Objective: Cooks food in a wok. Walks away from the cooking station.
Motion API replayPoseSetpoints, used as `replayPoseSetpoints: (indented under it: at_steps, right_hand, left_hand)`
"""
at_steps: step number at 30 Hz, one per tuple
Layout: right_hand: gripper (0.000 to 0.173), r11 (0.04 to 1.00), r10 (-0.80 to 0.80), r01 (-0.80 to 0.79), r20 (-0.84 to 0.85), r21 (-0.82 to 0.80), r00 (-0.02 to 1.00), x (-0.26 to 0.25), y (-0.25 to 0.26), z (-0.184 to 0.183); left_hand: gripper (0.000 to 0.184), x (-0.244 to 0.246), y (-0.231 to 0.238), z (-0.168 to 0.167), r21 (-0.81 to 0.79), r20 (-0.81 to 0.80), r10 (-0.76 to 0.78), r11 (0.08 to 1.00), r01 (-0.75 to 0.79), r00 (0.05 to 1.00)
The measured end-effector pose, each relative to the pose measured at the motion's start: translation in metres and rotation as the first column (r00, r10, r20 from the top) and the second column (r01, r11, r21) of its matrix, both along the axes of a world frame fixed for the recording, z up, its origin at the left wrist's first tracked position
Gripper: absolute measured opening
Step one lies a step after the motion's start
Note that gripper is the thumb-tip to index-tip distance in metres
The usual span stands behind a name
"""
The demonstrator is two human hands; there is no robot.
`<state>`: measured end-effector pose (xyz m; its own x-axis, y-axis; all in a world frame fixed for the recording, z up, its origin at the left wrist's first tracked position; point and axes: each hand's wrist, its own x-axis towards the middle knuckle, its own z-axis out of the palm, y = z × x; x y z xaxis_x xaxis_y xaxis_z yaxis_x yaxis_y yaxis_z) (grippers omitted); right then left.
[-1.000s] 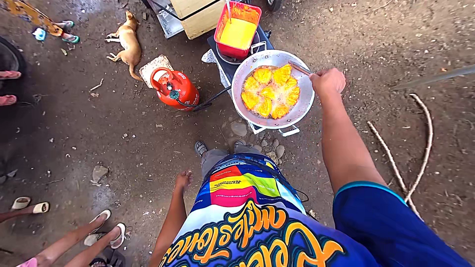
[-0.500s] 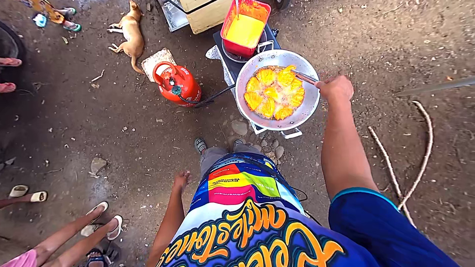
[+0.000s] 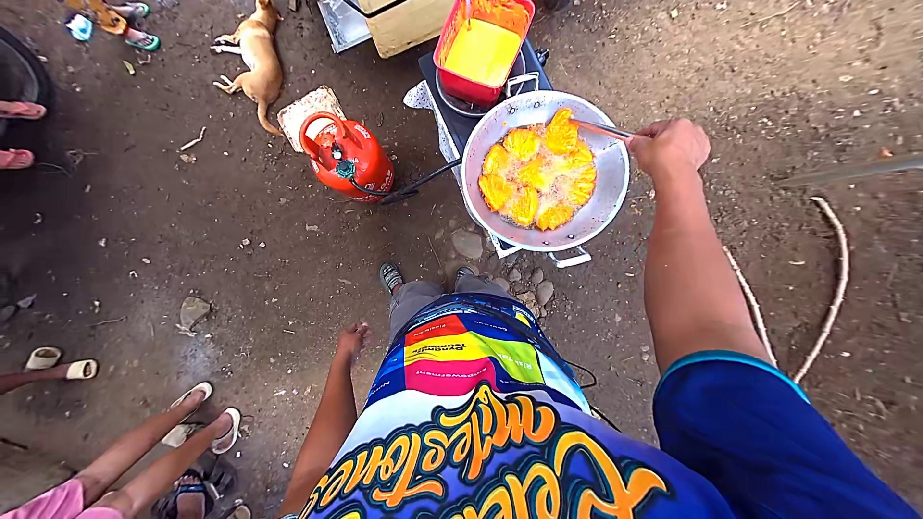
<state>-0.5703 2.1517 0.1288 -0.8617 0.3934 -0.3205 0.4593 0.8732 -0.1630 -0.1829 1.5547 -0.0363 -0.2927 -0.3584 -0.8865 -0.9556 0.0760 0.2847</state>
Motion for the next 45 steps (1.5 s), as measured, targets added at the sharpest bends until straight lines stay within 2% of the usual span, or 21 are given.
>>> replayPoseSetpoints:
  at_steps: [10, 14, 19, 26, 34, 37, 41, 45]
  right_hand:
    - [0.031, 0.938, 0.297, -0.304, 0.064, 0.169, 0.953, -0.025, -0.031, 0.000]
    - [0.029, 0.912, 0.367, -0.376, 0.082, 0.165, 0.927, -0.027, -0.034, -0.002]
    - [0.035, 0.924, 0.356, -0.363, 0.076, 0.121, 0.932, -0.026, -0.028, -0.006]
    - [0.039, 0.980, 0.161, -0.168, 0.071, 0.108, 0.984, -0.005, -0.017, 0.002]
    - [0.040, 0.986, 0.134, -0.139, 0.059, 0.088, 0.989, 0.008, -0.023, -0.010]
    - [0.040, 0.975, 0.203, -0.205, 0.028, 0.081, 0.979, 0.017, -0.036, -0.003]
    - [0.036, 0.904, 0.420, -0.419, -0.002, 0.090, 0.907, 0.020, -0.051, -0.009]
    - [0.038, 0.896, 0.430, -0.437, 0.084, 0.077, 0.899, 0.006, -0.057, -0.004]
  left_hand:
    - [0.035, 0.013, 0.002, -0.006, 0.009, -0.013, -0.003, 1.000, 0.003, 1.000]
    - [0.034, 0.014, 0.001, -0.006, 0.008, -0.017, 0.021, 1.000, -0.021, 1.000]
    - [0.033, 0.015, 0.004, -0.005, 0.005, -0.011, 0.020, 1.000, -0.020, 1.000]
    - [0.034, 0.017, 0.002, -0.004, 0.004, -0.004, 0.020, 1.000, -0.020, 1.000]
    - [0.035, 0.004, 0.001, -0.003, -0.008, 0.018, 0.001, 1.000, -0.001, 1.000]
    - [0.035, 0.002, -0.002, -0.009, -0.007, -0.013, 0.016, 1.000, -0.016, 1.000]
    - [0.036, 0.004, -0.003, -0.012, 0.000, -0.012, 0.008, 1.000, -0.008, 1.000]
    - [0.036, 0.010, -0.003, -0.012, 0.003, -0.012, -0.016, 1.000, 0.016, 1.000]
